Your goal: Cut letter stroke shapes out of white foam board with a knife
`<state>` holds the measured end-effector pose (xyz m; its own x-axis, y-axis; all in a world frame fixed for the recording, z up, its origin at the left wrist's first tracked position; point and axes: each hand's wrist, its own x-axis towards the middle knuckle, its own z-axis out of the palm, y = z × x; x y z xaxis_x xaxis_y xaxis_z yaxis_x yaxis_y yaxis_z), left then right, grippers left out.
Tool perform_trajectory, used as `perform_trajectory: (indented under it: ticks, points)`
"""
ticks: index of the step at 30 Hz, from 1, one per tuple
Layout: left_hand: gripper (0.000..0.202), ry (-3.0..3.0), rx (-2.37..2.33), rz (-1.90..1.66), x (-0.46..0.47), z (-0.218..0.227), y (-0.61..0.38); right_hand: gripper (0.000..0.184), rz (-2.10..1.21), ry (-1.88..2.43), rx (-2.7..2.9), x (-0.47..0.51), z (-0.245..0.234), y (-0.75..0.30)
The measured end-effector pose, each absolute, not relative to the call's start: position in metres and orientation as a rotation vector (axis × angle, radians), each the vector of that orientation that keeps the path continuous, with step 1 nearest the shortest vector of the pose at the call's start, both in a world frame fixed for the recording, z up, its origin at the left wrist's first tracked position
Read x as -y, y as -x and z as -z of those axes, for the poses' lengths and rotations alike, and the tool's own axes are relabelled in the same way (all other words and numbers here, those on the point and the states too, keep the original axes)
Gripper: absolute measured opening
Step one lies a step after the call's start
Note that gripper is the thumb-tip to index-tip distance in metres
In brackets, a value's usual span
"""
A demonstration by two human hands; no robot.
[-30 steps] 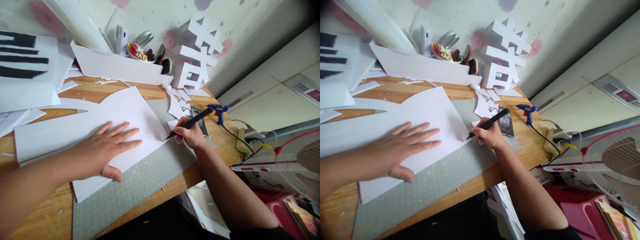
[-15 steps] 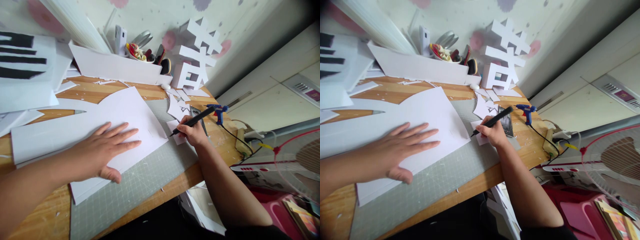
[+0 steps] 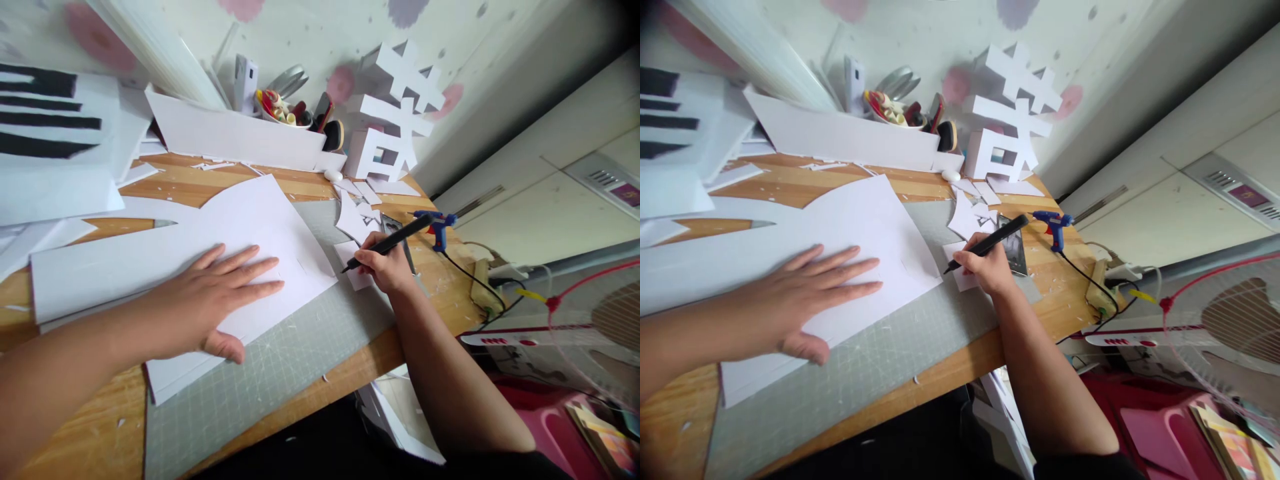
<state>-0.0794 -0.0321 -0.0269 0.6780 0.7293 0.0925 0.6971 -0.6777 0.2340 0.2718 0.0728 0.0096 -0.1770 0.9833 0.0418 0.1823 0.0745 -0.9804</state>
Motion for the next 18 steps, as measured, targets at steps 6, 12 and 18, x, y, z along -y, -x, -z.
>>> perform_trajectory:
  ticks: [6, 12, 18]
  points:
    - [0.109, -2.687, -1.168, -0.273, 0.030, 0.034, 0.078, 0.025, -1.107, 1.219, 1.570, -0.071, -0.011, -0.273]
    - [0.107, -2.551, -1.204, -0.046, 0.027, 0.013, 0.069, 0.026, -1.158, 1.058, 1.324, -0.044, -0.025, -0.253]
    - [0.106, -2.491, -1.262, 0.053, 0.029, -0.004, 0.059, 0.035, -1.443, 1.093, 1.304, 0.007, -0.012, -0.200]
